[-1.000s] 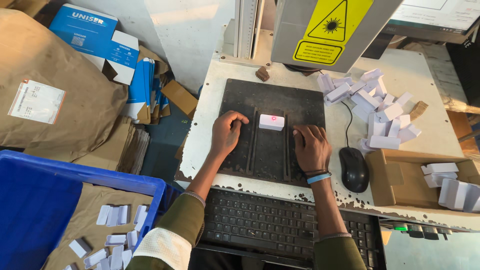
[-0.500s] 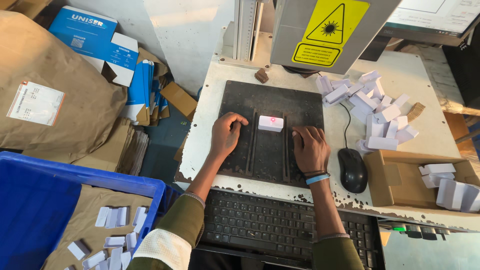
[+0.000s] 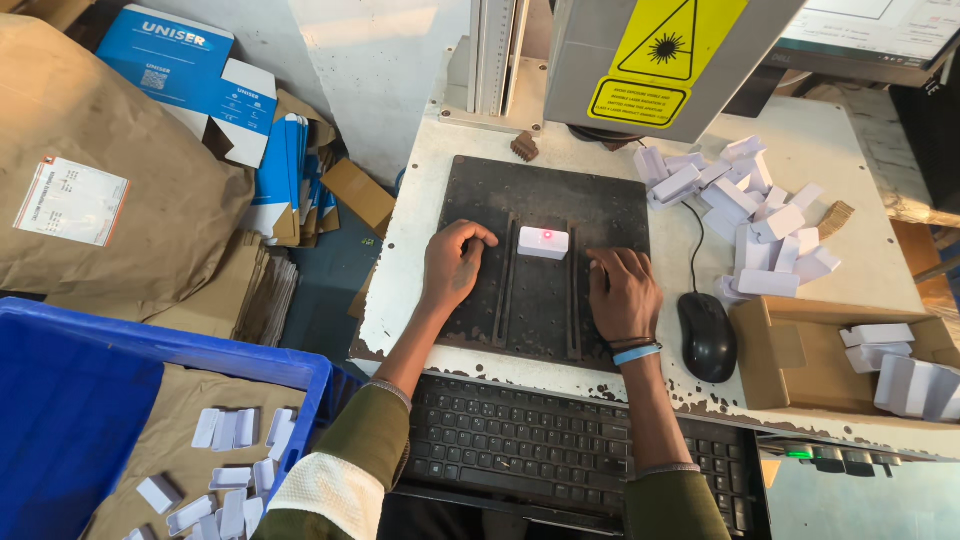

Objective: The person places small white rectangular objects one at a time onto a black platform under a laser marking machine. A red laser dot appears on each object while it is held in place, then the object is removed and placed into a cardboard box. The process repeats with multiple identical objects.

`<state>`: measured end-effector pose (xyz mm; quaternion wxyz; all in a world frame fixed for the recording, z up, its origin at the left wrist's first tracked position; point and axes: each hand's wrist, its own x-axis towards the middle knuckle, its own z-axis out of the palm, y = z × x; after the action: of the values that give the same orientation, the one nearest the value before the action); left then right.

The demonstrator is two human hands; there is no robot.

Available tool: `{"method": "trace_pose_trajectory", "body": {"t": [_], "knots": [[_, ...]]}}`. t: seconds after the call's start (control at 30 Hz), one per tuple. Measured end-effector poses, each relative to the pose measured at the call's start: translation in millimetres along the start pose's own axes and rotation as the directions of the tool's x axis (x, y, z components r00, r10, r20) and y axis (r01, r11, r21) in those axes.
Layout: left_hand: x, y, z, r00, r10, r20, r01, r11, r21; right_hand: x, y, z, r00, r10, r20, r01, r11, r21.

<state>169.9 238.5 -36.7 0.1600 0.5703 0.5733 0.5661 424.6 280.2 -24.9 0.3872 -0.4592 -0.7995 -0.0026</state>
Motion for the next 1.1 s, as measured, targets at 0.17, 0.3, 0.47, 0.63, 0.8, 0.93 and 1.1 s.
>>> {"method": "trace_pose_trajectory", "body": {"t": [0.17,0.3,0.47,0.63,0.8,0.93,1.1], "knots": [[-0.2,-0.3,0.1,1.0,0.01,-0.006,-0.01,1.0,-0.004,-0.1,-3.0,-0.9,1.0,0.011,0.003,-0.011,1.0,0.011],[-1.8,-0.9,0.3,1.0,0.027,-0.011,-0.027,0.999,-0.02,-1.3,-3.0,-2.2,1.0,0.009,0.005,-0.009,1.0,0.01],[-2.4,-0.6,-0.1,1.0,0.018,-0.01,-0.018,1.0,-0.002,-2.0,-1.9,-1.0,1.0,0.003,0.009,-0.003,1.0,-0.005],[-2.1,1.3,-0.5,0.999,0.031,-0.016,-0.031,0.999,-0.012,-2.4,-1.8,-1.0,1.0,-0.003,0.006,0.003,1.0,-0.008],[-3.8,2.3,-1.5,1.0,0.002,-0.002,-0.002,1.0,-0.021,-2.8,-1.8,-1.1,1.0,0.012,0.025,-0.012,1.0,-0.011],[-3.7,1.6,-1.0,1.0,0.024,-0.013,-0.024,1.0,-0.018,-2.5,-3.1,-1.6,1.0,0.008,0.018,-0.008,1.0,-0.024],[-3.1,0.7,-1.0,0.998,0.065,-0.025,-0.066,0.998,-0.016,-2.6,-4.2,-3.2,1.0,0.004,0.012,-0.004,1.0,-0.009]]}}
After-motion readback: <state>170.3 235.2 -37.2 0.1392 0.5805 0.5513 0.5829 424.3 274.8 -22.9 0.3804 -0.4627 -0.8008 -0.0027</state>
